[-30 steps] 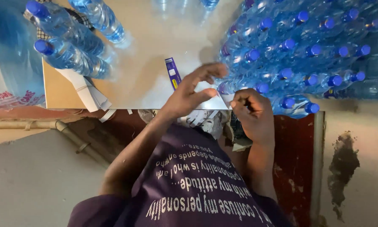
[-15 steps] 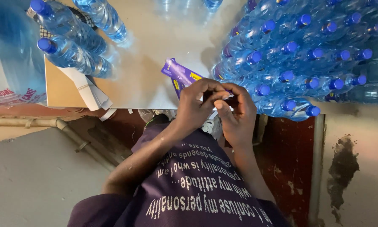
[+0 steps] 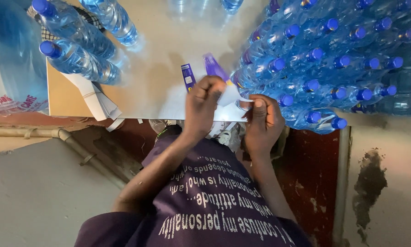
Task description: Manually applying adhesive labels to plastic water bottles at a workstation.
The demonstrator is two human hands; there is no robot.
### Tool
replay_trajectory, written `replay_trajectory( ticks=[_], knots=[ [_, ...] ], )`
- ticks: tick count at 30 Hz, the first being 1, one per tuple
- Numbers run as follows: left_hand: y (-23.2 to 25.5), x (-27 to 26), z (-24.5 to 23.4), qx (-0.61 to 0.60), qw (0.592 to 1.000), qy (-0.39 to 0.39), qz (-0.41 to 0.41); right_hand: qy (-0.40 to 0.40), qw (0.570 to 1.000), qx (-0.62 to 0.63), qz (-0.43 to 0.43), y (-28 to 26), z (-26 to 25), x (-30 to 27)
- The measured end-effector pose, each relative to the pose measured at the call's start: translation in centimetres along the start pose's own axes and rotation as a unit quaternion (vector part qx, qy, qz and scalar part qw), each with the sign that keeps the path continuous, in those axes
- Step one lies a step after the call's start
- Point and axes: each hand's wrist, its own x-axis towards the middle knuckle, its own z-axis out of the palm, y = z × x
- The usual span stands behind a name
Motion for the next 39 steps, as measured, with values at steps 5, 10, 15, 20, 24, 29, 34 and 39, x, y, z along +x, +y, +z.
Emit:
replay_trajectory(
  ticks=[5, 10, 15, 20, 24, 29, 34, 39],
  knots=[
    [1.5, 3.0, -5.6, -0.066, 0.983, 0.153, -0.074, -0.060, 0.996, -0.015, 0.070, 11.7, -1.6, -5.2],
    [0.9, 3.5, -11.4, 0.053, 0.966, 0.248, 0.045, -0.425, 0.721, -0.441, 0.325, 26.2, -4.4, -12.1],
    [-0.2, 1.2, -10.0, 0.244, 0.945, 0.219, 0.003, -0.428, 0.832, -0.190, 0.298, 11.3, -1.8, -6.1],
    [-8.6, -2.8, -9.4, 0.503, 0.860, 0.027, 0.083, -0.275, 0.896, 0.177, 0.300, 8.7, 4.9, -4.1],
    [-12.2, -3.1, -9.1, 0.468, 0.854, 0.023, 0.224, -0.241, 0.930, 0.187, 0.205, 8.8, 8.1, -3.6],
    [-12.8, -4.2, -10.2, 0.448, 0.862, -0.041, 0.232, -0.147, 0.939, 0.143, 0.275, 10.6, 8.1, -2.7],
    [-13.5, 4.6, -17.8, 0.359, 0.906, 0.199, 0.106, -0.055, 0.983, 0.117, 0.130, 9.5, 6.4, -0.9],
    [-23.8, 17.7, -27.0, 0.396, 0.873, 0.269, 0.091, -0.046, 0.979, 0.042, 0.195, 8.7, 5.2, -0.7]
  ],
)
